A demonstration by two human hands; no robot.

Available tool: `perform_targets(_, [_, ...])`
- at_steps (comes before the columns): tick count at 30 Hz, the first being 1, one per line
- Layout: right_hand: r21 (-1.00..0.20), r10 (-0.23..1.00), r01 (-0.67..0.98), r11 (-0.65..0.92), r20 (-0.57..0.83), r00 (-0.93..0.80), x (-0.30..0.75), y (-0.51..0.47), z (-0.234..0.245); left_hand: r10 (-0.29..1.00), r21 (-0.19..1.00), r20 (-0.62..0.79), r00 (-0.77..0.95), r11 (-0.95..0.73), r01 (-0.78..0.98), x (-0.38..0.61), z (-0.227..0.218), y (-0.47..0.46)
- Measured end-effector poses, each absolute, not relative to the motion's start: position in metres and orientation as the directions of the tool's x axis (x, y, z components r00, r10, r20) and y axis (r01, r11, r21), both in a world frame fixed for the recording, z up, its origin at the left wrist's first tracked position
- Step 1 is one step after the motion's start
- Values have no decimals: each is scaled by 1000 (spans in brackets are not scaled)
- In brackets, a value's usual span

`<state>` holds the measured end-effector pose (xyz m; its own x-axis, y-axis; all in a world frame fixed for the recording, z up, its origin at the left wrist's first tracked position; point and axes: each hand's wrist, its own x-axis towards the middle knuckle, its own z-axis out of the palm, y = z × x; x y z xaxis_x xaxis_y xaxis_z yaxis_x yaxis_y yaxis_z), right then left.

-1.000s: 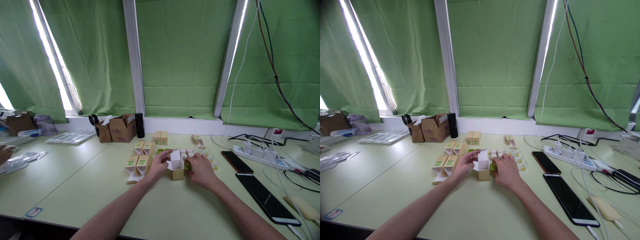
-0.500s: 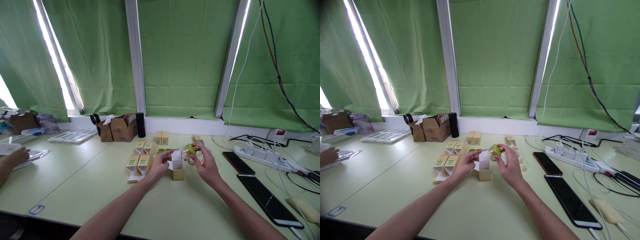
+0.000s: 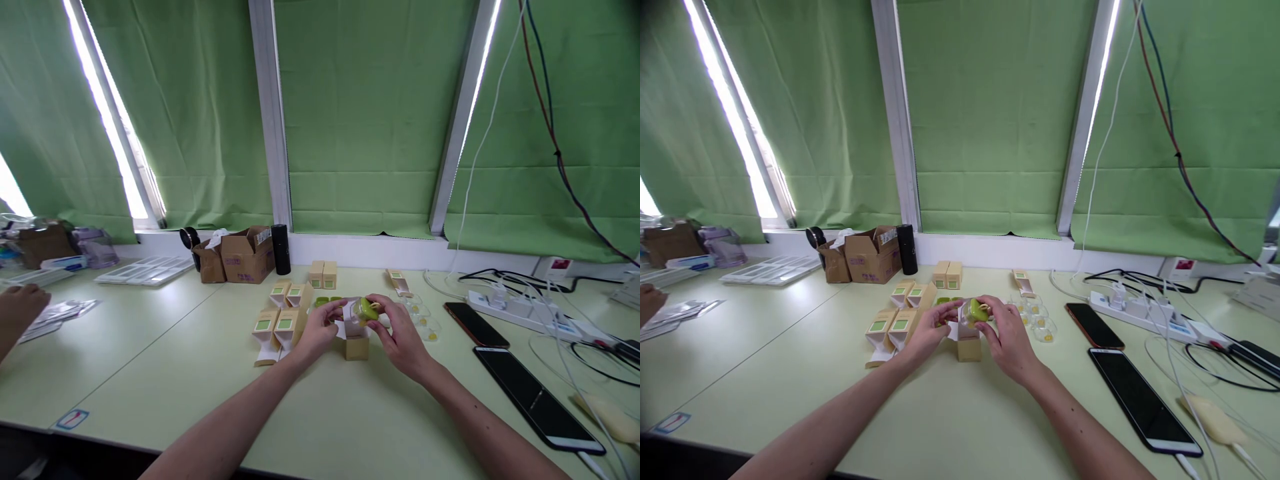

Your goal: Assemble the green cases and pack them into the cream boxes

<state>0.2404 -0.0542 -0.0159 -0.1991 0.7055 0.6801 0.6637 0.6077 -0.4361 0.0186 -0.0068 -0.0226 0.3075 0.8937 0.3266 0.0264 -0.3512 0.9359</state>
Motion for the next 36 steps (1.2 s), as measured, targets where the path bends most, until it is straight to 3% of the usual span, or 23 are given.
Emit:
perform_targets(4, [-386, 716, 717, 580, 662, -223, 244, -52, -15, 897, 943, 308, 318, -331, 20, 19, -24, -5])
perform_targets(18, [-394, 759, 709, 585, 574, -307, 239, -57, -10, 904, 942, 310, 294, -334, 33, 18, -21, -9])
perform_targets(30, [-310, 716, 724, 615, 605, -349, 236, -56, -19, 907, 950, 301, 295, -313, -6, 20, -23, -8])
perform_targets(36, [-335, 711, 699, 632, 610, -351, 233, -60, -18, 910, 949, 308, 277, -315, -21, 21, -26, -5])
